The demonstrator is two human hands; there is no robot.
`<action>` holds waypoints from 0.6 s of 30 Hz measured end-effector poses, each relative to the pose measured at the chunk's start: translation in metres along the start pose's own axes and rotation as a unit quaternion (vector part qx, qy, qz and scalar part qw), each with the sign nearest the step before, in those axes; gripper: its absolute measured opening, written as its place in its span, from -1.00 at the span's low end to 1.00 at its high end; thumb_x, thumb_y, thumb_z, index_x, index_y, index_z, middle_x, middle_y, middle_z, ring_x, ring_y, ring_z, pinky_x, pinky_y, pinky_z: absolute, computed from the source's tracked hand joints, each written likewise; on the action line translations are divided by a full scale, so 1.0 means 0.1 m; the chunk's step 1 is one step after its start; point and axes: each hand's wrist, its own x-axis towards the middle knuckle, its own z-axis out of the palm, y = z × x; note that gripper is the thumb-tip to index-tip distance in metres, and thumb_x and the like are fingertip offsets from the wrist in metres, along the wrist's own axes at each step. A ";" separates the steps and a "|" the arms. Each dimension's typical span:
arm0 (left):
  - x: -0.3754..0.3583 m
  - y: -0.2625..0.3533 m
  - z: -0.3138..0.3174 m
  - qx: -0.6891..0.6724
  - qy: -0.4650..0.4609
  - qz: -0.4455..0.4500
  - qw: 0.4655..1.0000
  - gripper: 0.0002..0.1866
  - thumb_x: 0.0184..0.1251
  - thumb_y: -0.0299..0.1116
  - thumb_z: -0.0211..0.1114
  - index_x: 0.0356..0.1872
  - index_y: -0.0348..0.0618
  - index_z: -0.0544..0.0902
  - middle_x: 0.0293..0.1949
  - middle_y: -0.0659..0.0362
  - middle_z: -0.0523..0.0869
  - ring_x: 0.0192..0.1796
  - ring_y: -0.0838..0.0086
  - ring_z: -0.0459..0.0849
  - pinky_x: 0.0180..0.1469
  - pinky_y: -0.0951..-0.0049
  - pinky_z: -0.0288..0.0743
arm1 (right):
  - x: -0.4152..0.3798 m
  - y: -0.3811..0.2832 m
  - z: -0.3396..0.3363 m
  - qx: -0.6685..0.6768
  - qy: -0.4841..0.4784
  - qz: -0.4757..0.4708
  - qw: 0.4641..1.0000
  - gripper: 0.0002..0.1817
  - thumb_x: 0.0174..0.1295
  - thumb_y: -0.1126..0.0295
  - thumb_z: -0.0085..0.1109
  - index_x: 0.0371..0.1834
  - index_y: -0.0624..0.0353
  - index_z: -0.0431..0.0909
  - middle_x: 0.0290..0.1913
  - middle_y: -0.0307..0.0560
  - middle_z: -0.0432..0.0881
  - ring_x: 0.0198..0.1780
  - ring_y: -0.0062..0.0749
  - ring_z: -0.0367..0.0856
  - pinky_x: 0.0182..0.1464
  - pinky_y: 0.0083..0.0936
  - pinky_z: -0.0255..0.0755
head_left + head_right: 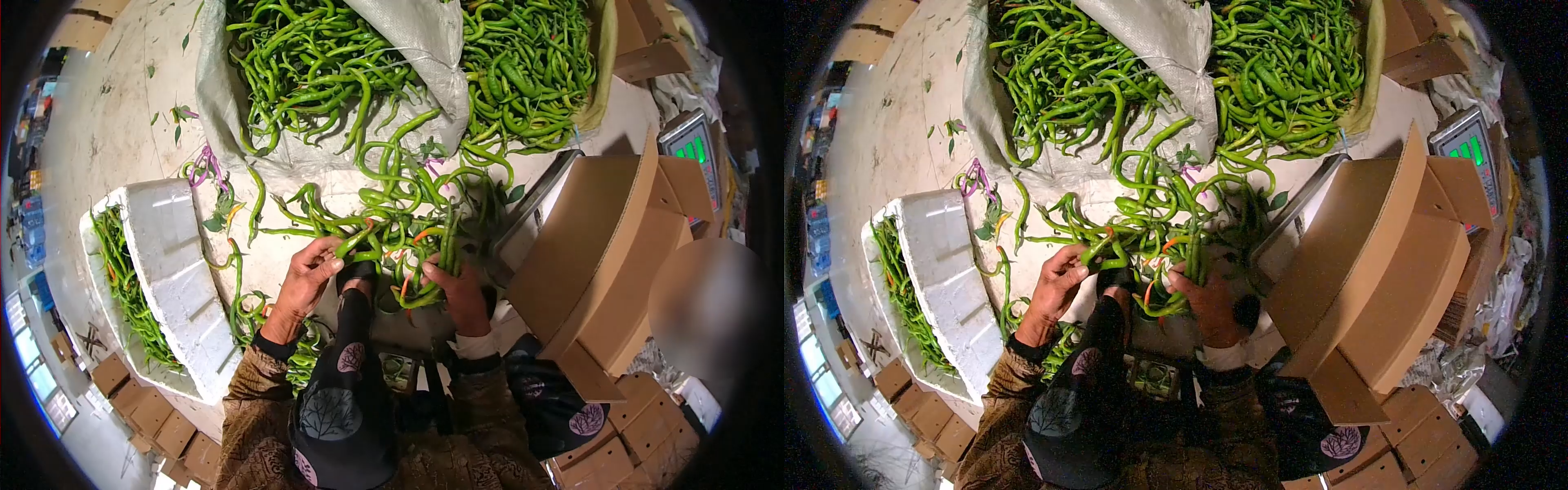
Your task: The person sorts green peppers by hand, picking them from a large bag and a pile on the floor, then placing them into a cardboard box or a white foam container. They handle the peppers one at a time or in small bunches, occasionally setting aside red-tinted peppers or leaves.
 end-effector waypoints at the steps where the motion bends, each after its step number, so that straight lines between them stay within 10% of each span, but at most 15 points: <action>1: -0.01 0.00 0.00 0.069 0.020 0.007 0.997 -0.65 0.31 -0.48 0.34 0.09 -0.30 0.58 -0.01 0.14 0.66 0.02 0.49 0.59 0.12 0.48 0.43 | 0.00 0.02 0.00 0.004 0.000 0.004 1.000 -0.78 0.23 0.29 0.27 -0.20 0.21 0.58 -0.38 -0.18 0.62 -0.25 -0.49 0.59 -0.09 -0.49 0.41; 18: -0.15 0.23 0.49 0.439 -0.015 0.251 0.863 -0.76 0.14 -0.51 0.35 -0.13 -0.26 0.70 -0.11 0.03 0.69 0.06 0.11 0.60 0.16 0.23 0.44 | -0.08 0.00 0.20 -0.013 -0.061 -0.015 0.998 -0.67 0.20 0.34 0.32 -0.03 0.30 0.60 -0.16 -0.11 0.67 -0.16 -0.46 0.63 -0.08 -0.48 0.50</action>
